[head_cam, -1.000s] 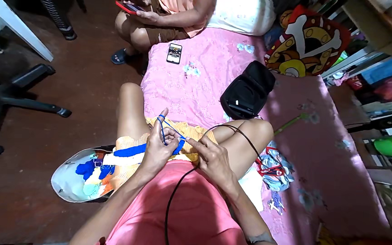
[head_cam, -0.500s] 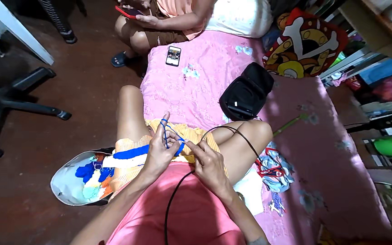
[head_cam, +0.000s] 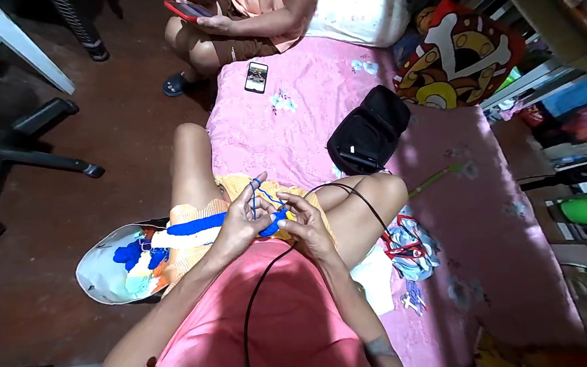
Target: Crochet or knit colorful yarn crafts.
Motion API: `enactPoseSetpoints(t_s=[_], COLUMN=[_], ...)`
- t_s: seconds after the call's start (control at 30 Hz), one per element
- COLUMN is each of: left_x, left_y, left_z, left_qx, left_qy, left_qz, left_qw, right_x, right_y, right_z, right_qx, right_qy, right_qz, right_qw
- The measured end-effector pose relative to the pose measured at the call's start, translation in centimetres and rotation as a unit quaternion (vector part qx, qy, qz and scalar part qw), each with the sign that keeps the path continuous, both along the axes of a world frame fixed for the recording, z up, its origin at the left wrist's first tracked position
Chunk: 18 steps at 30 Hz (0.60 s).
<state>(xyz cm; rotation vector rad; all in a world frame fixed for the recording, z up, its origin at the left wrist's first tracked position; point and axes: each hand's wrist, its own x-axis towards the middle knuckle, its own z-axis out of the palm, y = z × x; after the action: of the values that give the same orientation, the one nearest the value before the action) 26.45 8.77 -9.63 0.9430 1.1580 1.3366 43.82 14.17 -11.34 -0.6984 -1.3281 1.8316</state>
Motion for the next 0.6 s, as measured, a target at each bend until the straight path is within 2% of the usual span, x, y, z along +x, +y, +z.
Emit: enactPoseSetpoints(t_s=[0.1,0.17,0.37,0.47,0.6], left_x=[0.1,0.0,-1.1,-1.2,-0.6], left_y=[-0.1,-0.2,-0.1,-0.2,0.1], left_z=[-0.3,-0.1,0.5,0.8,0.0], left_qx=[0.022,0.014,-0.005,0.010,0.007], left_qy=[0.062,0.070,-0.058,0.000,0.086], left_qz=[0.017,0.019,0.031,0.027,-0.016], left_qw=[0.998,0.997,0.998,1.000,0.996], right_x=[-0.7,-0.8,-0.2,0.0,-0.4], right_y=[-0.1,-0.2,0.2,0.5,0.1], right_z=[0.3,0.4,-0.8,-1.1,0.0], right_qx=[0.004,-0.004,-0.068,-0.090,-0.018], right_qy=[-0.004,0.005,0.040,0.050,0.001], right_qz=[-0.042,-0.032,-0.028,-0.034,-0.032], right_qw=[0.999,0.999,0.996,0.994,0.999])
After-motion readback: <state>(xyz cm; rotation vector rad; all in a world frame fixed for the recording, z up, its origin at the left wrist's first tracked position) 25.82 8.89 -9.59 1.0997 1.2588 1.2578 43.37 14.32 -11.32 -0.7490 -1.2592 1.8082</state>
